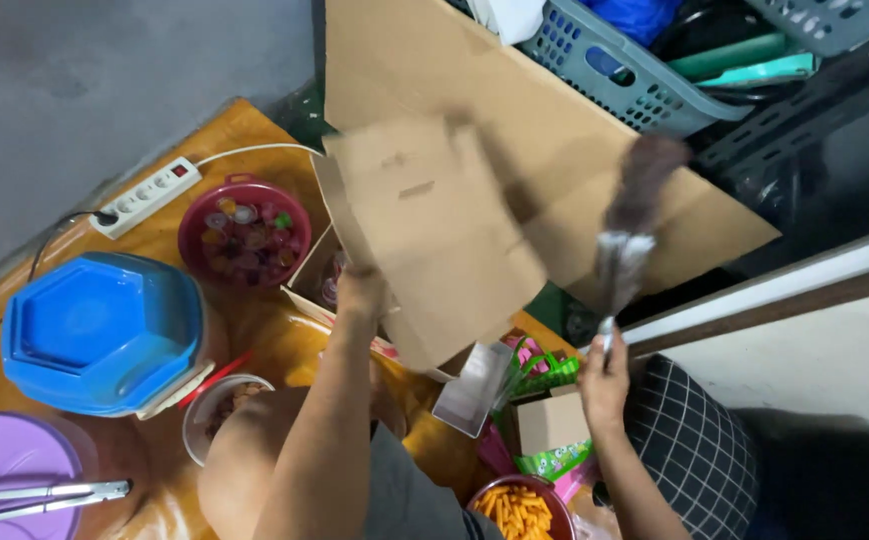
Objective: The person is folding a cardboard box, placing a small plastic cup inside, and then using tongs to fill the cup with small items while sitting on the floor.
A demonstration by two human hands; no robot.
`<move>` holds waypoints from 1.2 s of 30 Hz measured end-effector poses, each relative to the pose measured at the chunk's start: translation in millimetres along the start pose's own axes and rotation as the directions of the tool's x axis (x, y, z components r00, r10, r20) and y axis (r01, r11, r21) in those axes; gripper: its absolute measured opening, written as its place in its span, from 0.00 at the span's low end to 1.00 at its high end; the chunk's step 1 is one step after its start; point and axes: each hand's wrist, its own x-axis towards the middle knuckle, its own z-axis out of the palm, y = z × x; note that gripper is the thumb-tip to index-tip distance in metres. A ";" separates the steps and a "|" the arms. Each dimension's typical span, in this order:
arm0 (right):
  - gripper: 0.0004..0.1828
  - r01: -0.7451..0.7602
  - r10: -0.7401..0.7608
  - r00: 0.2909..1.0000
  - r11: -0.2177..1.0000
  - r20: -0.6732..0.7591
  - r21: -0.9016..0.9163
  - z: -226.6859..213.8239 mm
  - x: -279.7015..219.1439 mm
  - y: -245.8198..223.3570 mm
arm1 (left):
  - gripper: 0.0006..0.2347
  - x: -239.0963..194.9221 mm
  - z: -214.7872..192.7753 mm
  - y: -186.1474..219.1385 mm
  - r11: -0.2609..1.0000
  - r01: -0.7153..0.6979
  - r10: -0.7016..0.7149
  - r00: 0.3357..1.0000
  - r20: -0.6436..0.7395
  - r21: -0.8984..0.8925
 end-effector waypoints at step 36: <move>0.22 0.260 0.098 0.863 0.755 0.496 -0.602 58.5 -42.2 5.3 | 0.22 -30.9 -28.6 29.7 0.969 0.024 -0.015 0.999 -0.036 0.246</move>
